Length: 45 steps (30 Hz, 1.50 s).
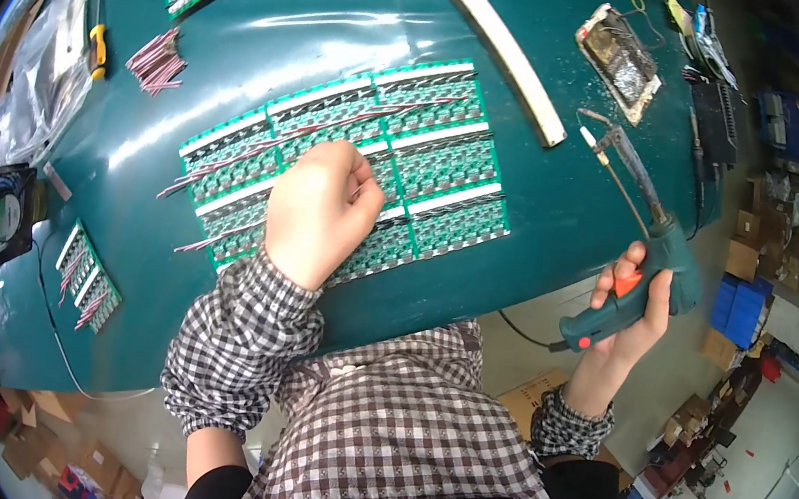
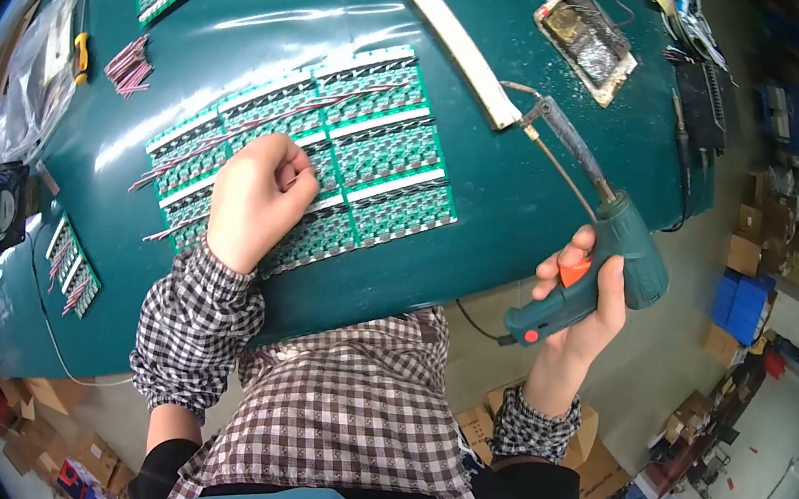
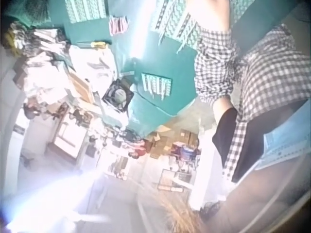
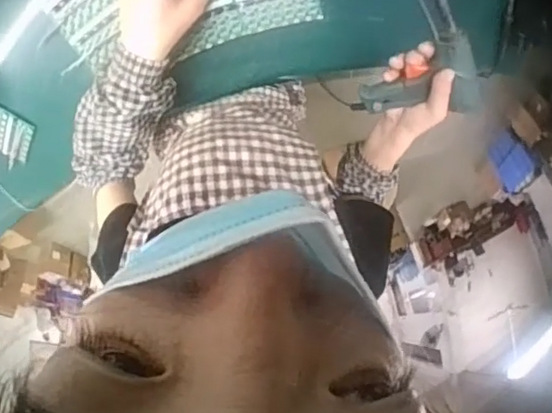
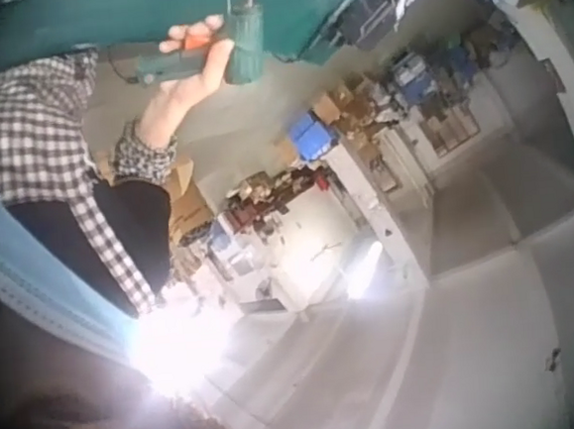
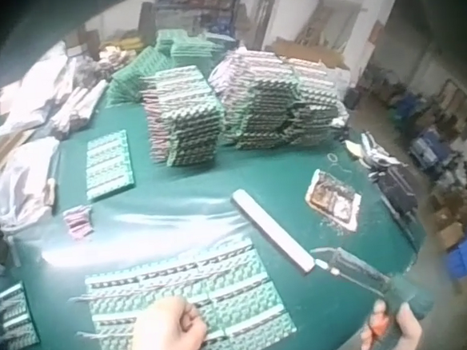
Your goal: The person solders wires onto circuit boards, positioning wire pieces onto the boards by hand and soldering them with a soldering iron.
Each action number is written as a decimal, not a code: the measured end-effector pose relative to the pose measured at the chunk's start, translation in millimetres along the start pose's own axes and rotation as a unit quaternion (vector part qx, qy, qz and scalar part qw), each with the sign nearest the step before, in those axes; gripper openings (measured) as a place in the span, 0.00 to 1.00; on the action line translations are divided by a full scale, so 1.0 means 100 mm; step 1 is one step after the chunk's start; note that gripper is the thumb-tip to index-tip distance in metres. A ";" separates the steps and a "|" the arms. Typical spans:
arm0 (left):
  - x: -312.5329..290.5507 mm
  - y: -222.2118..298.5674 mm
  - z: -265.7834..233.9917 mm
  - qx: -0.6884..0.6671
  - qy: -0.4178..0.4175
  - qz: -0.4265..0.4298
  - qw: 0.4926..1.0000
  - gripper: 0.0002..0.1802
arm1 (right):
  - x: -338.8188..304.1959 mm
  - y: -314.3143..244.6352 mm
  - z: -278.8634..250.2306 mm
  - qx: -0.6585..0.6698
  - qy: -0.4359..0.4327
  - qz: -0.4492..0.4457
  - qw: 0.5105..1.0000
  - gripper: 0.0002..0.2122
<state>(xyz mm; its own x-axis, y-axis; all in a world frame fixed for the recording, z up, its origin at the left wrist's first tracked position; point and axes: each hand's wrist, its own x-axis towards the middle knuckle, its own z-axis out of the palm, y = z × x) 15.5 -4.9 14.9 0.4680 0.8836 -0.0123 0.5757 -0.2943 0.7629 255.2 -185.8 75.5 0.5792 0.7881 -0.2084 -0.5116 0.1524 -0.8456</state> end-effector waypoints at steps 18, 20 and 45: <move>0.01 -0.02 0.01 0.048 -0.017 0.006 0.999 0.04 | -0.24 0.30 0.34 -0.327 -0.026 0.055 0.943 0.23; -0.01 -0.01 0.01 0.037 -0.013 0.011 0.999 0.04 | -0.28 0.34 0.40 -0.330 -0.024 0.055 0.942 0.22; 0.00 0.01 -0.01 0.017 -0.003 0.002 1.000 0.06 | -0.35 0.41 0.43 -0.368 -0.099 0.104 0.919 0.24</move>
<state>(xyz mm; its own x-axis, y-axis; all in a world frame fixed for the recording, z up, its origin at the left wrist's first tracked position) 15.8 -4.8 16.7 0.4741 0.8804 -0.0138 0.5961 -0.3094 0.7409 186.9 -181.3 69.0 0.3542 0.8583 -0.3714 0.0105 -0.4007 -0.9161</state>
